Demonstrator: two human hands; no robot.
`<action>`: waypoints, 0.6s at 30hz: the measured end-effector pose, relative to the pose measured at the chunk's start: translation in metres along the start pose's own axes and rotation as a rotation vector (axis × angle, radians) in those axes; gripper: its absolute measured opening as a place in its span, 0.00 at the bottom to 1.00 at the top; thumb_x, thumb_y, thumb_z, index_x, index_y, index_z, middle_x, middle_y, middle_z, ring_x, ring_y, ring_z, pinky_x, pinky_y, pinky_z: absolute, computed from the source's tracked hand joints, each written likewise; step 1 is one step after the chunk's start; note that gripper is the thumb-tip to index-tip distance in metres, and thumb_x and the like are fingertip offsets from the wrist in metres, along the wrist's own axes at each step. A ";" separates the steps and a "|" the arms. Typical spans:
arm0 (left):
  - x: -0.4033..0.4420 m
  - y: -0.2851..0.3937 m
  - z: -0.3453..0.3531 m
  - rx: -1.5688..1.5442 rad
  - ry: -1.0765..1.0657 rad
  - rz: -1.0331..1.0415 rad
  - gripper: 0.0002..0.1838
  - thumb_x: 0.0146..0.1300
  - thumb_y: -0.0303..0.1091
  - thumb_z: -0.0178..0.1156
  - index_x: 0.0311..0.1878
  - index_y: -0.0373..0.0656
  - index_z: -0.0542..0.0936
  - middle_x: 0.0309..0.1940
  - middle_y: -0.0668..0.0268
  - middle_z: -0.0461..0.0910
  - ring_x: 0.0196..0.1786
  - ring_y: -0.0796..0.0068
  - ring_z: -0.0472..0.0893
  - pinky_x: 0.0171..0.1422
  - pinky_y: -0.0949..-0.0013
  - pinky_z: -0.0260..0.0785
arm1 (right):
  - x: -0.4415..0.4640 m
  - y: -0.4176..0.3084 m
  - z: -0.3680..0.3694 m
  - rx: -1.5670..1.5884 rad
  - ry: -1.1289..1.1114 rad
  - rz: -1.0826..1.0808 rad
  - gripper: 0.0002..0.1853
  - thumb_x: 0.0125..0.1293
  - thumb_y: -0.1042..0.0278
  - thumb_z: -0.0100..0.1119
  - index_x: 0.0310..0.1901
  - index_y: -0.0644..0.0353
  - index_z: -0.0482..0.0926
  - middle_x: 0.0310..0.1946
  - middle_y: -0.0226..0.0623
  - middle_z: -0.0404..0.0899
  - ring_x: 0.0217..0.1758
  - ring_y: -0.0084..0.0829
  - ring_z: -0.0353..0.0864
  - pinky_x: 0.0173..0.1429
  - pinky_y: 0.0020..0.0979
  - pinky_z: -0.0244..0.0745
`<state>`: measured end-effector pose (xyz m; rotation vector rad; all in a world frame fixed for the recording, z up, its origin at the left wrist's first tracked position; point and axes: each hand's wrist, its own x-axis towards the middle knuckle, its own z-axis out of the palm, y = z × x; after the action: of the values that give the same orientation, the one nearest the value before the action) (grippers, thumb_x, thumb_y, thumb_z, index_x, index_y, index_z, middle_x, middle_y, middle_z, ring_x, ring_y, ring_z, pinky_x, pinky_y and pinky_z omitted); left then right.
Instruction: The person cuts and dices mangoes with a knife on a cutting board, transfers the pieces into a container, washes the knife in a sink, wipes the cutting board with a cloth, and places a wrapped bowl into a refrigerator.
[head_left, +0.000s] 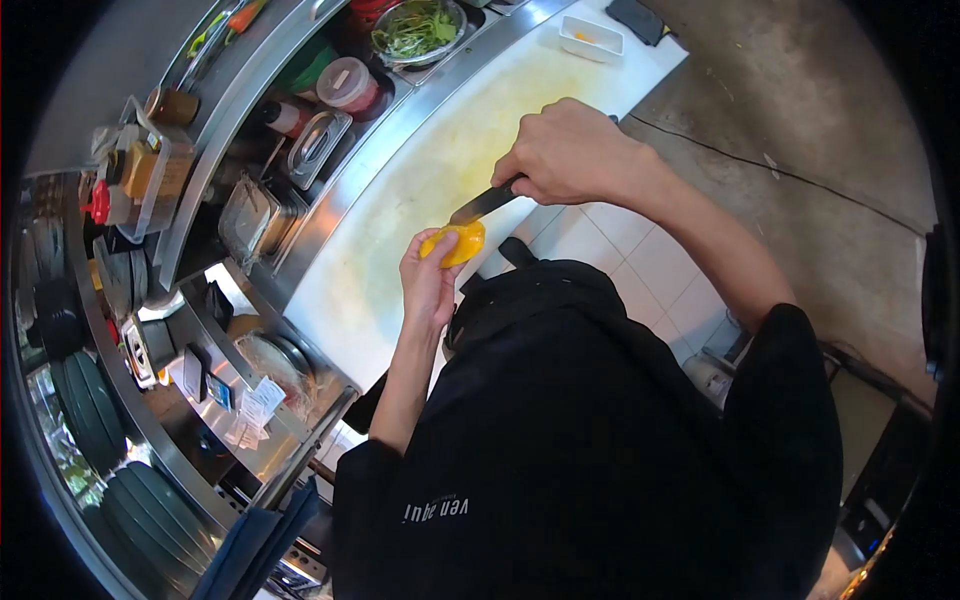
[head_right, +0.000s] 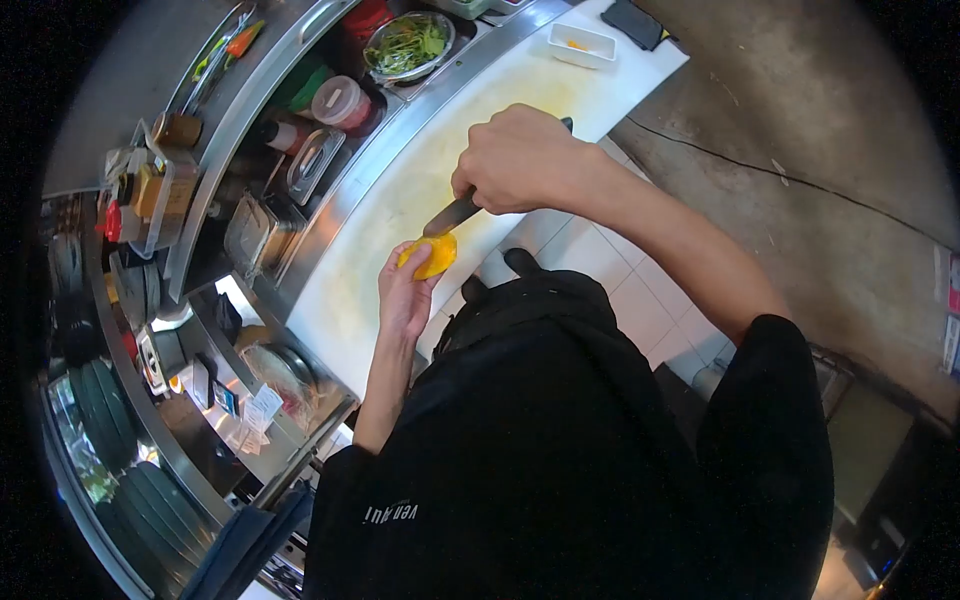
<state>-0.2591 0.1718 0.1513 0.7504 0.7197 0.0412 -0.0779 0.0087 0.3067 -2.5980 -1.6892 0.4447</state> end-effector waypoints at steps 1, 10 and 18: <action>-0.002 0.003 -0.001 0.037 0.009 -0.008 0.10 0.65 0.25 0.64 0.46 0.39 0.74 0.43 0.56 0.81 0.46 0.62 0.85 0.52 0.59 0.83 | 0.004 0.000 -0.005 -0.034 -0.017 -0.026 0.10 0.59 0.60 0.65 0.42 0.42 0.89 0.25 0.35 0.84 0.30 0.40 0.84 0.36 0.40 0.77; -0.008 0.017 -0.004 0.068 -0.173 -0.118 0.17 0.55 0.20 0.72 0.47 0.34 0.77 0.44 0.58 0.82 0.45 0.70 0.85 0.54 0.68 0.80 | 0.029 0.010 -0.007 -0.122 0.071 -0.256 0.09 0.60 0.58 0.66 0.42 0.38 0.89 0.24 0.30 0.80 0.30 0.38 0.82 0.35 0.39 0.75; -0.009 0.032 0.006 0.481 -0.221 -0.010 0.26 0.46 0.18 0.76 0.51 0.33 0.81 0.41 0.63 0.84 0.43 0.74 0.84 0.55 0.71 0.76 | 0.035 0.007 -0.027 -0.173 0.094 -0.305 0.09 0.59 0.59 0.67 0.42 0.37 0.89 0.23 0.28 0.79 0.29 0.37 0.81 0.34 0.38 0.74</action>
<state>-0.2553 0.1899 0.1796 1.1900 0.5242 -0.2291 -0.0523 0.0409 0.3239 -2.3582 -2.1270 0.1704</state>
